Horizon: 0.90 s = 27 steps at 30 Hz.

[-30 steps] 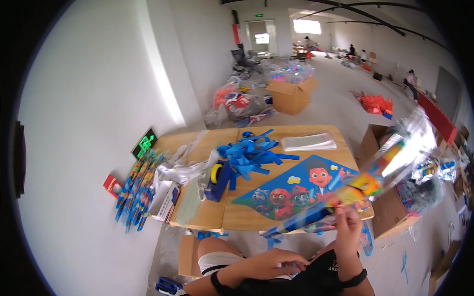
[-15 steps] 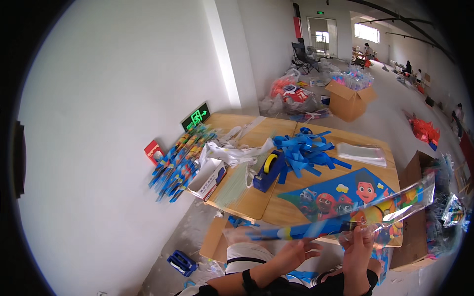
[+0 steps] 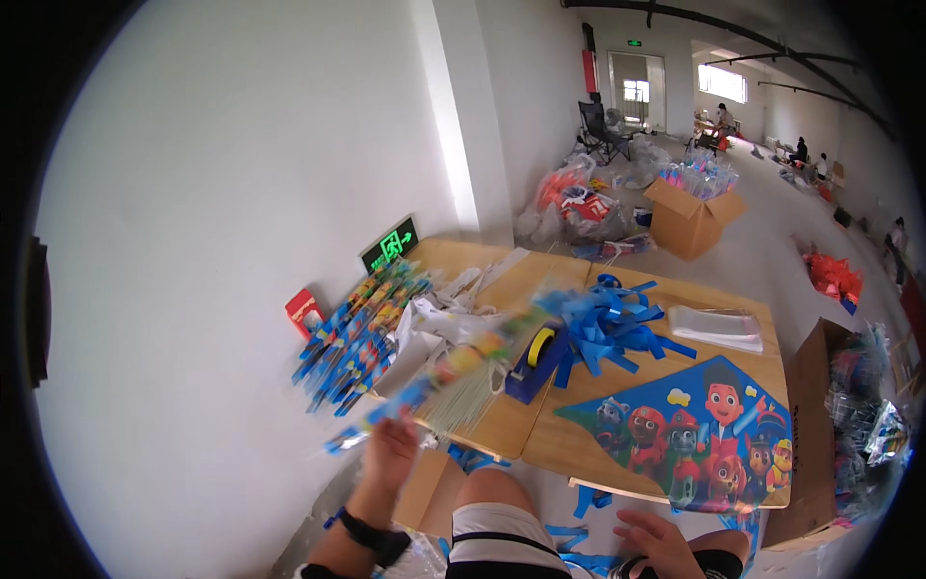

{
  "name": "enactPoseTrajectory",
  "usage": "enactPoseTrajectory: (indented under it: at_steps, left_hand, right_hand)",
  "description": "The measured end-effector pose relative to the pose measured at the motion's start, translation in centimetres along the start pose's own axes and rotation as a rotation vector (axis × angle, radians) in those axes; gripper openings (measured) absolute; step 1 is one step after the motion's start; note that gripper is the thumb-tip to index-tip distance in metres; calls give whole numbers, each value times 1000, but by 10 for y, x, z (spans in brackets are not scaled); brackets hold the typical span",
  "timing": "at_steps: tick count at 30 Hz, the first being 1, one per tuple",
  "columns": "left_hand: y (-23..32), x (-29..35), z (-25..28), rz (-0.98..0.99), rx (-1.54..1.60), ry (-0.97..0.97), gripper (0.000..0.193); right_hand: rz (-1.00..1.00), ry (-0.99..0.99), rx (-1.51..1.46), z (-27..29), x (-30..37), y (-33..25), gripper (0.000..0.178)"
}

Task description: Assemble a kite by folding, taping, and attaching strings.

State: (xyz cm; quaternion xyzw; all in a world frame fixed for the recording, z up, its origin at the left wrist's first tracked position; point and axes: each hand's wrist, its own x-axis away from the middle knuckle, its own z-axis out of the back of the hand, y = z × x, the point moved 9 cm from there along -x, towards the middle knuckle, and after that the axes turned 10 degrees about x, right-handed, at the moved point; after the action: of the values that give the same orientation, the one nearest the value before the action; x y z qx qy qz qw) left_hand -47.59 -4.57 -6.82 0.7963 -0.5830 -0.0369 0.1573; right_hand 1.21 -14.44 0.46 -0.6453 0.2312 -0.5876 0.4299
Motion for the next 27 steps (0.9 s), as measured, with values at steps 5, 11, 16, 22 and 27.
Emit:
enactPoseTrajectory:
  at_steps: [5, 11, 16, 22, 27]
  left_hand:
    - [144, -110, -40, -144, 71, 17, 38]
    - [179, -184, 5, 122, -44, 224, 53]
    - [100, -168, 42, 122, -324, 270, 42]
    - [75, -83, 27, 90, -484, 54, 36]
    - [65, 4, 12, 23, -431, -75, 36]
  right_hand:
    - [103, 10, -67, 19, -19, 28, 40]
    - [112, 12, 27, -4, -15, 0, 40]
    - [63, 48, 25, -12, -11, -7, 38]
    - [339, 122, -85, 22, -10, -20, 26]
    - [742, -74, -136, 6, 48, -98, 22]
